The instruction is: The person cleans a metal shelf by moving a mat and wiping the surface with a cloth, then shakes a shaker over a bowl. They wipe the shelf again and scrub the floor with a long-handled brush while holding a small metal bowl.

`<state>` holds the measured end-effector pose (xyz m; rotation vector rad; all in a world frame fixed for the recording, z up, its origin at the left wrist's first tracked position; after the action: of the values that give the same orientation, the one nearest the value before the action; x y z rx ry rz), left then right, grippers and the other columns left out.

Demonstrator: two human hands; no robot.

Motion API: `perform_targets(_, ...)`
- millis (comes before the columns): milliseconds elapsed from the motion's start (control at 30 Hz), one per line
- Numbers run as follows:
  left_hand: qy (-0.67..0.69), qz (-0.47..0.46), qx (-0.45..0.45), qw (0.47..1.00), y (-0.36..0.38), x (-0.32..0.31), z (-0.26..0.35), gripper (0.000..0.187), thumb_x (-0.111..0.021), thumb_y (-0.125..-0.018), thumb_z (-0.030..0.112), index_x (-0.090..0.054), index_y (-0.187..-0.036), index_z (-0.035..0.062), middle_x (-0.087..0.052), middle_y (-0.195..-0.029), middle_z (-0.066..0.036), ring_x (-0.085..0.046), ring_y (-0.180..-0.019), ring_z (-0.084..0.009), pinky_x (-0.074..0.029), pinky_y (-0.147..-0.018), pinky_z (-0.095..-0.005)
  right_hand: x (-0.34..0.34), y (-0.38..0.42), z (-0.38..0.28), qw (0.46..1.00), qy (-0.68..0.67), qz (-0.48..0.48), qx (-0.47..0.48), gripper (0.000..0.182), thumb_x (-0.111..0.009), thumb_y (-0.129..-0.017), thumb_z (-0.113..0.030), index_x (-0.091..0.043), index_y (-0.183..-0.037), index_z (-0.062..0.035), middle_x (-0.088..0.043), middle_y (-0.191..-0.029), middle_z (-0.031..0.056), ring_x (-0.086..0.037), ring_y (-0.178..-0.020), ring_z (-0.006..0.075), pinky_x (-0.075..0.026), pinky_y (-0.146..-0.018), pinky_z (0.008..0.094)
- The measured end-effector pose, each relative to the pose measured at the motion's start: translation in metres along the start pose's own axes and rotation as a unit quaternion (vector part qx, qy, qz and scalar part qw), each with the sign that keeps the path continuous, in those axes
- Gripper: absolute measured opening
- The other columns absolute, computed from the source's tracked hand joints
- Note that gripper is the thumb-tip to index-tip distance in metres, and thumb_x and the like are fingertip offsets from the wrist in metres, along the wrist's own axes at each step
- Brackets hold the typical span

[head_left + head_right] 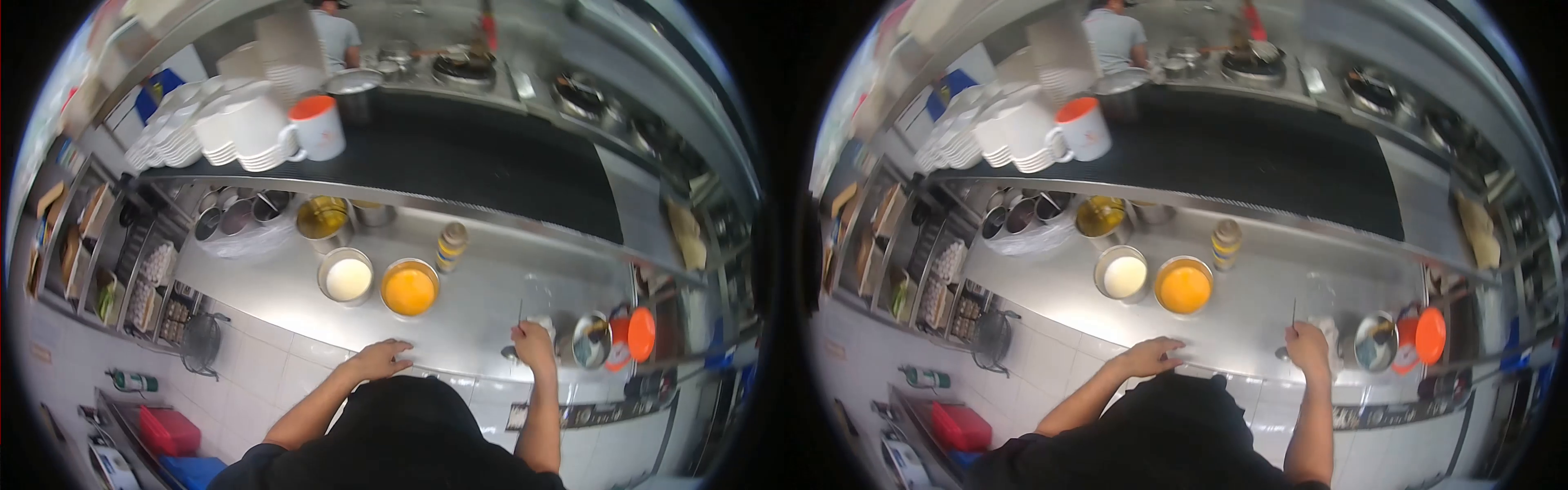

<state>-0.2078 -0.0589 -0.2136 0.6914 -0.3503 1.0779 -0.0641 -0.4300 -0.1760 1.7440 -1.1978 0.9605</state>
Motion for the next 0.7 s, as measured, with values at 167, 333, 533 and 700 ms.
perform_targets(167,-0.037,0.015,0.015,0.999,0.013,0.025,-0.033,0.061,-0.065,-0.101,0.050,-0.061,-0.146,0.0079,-0.067,-0.133,-0.021,-0.072,-0.104,-0.0341,-0.056,-0.098,-0.0431,0.151,0.036,-0.177,0.960,-0.246,0.052,0.124,0.020,-0.064,-0.103,-0.015,-0.072,-0.092,0.0000,-0.071,-0.077,0.0076,-0.065,-0.069,0.0157,-0.050,-0.065,0.0321)
perform_targets(333,-0.080,0.058,-0.028,0.995,0.020,0.043,-0.047,0.061,-0.062,-0.102,0.049,-0.059,-0.147,0.0087,-0.065,-0.137,-0.021,-0.071,-0.110,-0.0358,-0.054,-0.102,-0.0446,0.202,-0.023,-0.324,0.905,-0.254,0.152,0.306,0.022,-0.059,-0.107,-0.013,-0.073,-0.099,0.0019,-0.070,-0.079,0.0064,-0.062,-0.066,0.0113,-0.051,-0.064,0.0295)
perform_targets(533,-0.034,0.073,0.014,0.997,0.047,0.068,-0.052,0.061,-0.063,-0.102,0.049,-0.058,-0.148,0.0084,-0.064,-0.139,-0.021,-0.071,-0.110,-0.0359,-0.054,-0.103,-0.0446,0.183,-0.168,-0.419,0.926,-0.194,0.121,0.301,0.025,-0.056,-0.105,-0.017,-0.072,-0.103,0.0017,-0.072,-0.080,0.0099,-0.069,-0.066,0.0190,-0.055,-0.065,0.0345)
perform_targets(700,0.019,0.094,0.068,0.993,0.083,0.062,-0.100,0.061,-0.066,-0.101,0.048,-0.060,-0.146,0.0077,-0.065,-0.138,-0.022,-0.071,-0.111,-0.0368,-0.054,-0.102,-0.0446,0.157,-0.235,-0.435,0.945,-0.193,0.059,0.259,0.028,-0.053,-0.106,-0.019,-0.071,-0.105,0.0014,-0.073,-0.083,0.0087,-0.068,-0.070,0.0160,-0.057,-0.063,0.0337)
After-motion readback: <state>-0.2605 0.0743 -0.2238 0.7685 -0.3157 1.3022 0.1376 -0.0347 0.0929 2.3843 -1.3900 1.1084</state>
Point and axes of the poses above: each hand's wrist, its own y-axis away from the middle knuckle, its own x-axis out of the back of the hand, z = x × y, the point moved 2 cm from there along -y, towards the middle knuckle
